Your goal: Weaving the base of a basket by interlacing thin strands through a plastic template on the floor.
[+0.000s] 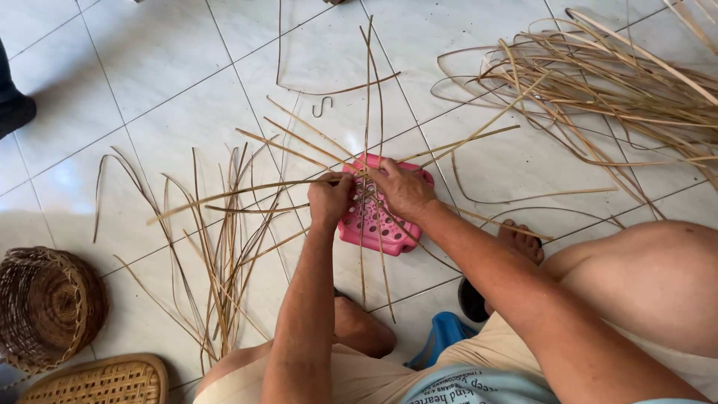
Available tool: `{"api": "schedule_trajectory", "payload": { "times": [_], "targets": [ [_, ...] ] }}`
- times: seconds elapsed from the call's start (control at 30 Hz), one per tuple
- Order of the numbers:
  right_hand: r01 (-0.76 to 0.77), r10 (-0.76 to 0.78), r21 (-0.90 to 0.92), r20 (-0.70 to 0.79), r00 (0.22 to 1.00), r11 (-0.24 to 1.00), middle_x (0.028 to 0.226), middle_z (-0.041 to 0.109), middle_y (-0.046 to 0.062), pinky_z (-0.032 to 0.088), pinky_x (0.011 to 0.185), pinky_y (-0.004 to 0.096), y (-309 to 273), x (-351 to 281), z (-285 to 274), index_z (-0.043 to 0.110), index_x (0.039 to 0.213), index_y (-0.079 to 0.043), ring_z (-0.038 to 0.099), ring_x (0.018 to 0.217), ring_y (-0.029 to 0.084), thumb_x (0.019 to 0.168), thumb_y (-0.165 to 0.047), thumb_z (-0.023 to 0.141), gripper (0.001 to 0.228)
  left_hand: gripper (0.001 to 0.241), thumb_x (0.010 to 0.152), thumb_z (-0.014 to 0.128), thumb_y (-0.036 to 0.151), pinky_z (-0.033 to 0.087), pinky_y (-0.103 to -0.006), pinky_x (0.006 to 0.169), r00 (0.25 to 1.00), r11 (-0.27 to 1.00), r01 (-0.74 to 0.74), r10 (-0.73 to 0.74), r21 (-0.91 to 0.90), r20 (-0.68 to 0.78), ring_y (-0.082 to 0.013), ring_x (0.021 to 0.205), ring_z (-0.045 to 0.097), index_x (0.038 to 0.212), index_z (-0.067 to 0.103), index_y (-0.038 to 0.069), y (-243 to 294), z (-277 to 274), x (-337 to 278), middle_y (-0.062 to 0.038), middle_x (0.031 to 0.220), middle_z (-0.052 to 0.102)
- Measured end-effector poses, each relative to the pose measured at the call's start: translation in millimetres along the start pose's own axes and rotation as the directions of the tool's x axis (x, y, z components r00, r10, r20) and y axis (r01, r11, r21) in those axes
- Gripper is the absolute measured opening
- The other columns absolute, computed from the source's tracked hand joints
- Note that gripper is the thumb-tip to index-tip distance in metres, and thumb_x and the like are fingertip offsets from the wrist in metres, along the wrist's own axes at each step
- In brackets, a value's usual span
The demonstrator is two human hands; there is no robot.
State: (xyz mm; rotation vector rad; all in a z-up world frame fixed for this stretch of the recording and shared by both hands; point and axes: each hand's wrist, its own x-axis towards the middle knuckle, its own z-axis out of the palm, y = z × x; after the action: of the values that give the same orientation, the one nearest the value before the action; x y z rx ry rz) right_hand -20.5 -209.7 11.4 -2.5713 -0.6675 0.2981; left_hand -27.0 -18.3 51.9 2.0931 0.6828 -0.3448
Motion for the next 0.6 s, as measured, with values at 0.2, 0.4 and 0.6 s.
{"api": "schedule_trajectory", "payload": {
  "times": [0.2,0.4,0.6],
  "targets": [
    [0.015,-0.015,0.018,0.021,1.000,1.000,0.125,0.047,0.006,0.062,0.082,0.058,-4.2,-3.0,-10.9,0.052,0.139,-0.026,0.073,0.096,0.042,0.103,-0.019,0.053,0.037,0.027,0.080,0.079,0.026,0.065,-0.0328,0.056,0.998,0.980,0.057,-0.059,-0.188,-0.008,-0.0218,0.066,0.076,0.103,0.082,0.011,-13.3,8.4,12.7,-0.012,0.066,0.074],
    [0.015,-0.016,0.010,0.035,0.999,1.000,0.133,0.046,0.006,0.062,0.082,0.058,-4.3,-1.8,-14.7,0.053,0.138,-0.026,0.073,0.092,0.044,0.101,-0.020,0.055,0.037,0.027,0.079,0.083,0.023,0.061,-0.0286,0.049,1.000,0.970,0.009,-0.010,-0.242,-0.005,-0.0157,0.057,0.073,0.100,0.081,0.008,-20.4,12.3,8.0,-0.013,0.071,0.076],
    [0.027,-0.028,0.032,0.038,0.999,0.999,0.137,0.045,0.008,0.062,0.082,0.061,0.6,0.0,-10.3,0.051,0.142,-0.026,0.073,0.094,0.048,0.101,-0.017,0.054,0.042,0.024,0.082,0.084,0.031,0.061,-0.0346,0.070,0.997,0.991,-0.078,0.078,-0.112,-0.003,-0.0207,0.083,0.077,0.100,0.082,0.015,-18.7,13.6,-0.5,-0.008,0.084,0.079]
  ]
}}
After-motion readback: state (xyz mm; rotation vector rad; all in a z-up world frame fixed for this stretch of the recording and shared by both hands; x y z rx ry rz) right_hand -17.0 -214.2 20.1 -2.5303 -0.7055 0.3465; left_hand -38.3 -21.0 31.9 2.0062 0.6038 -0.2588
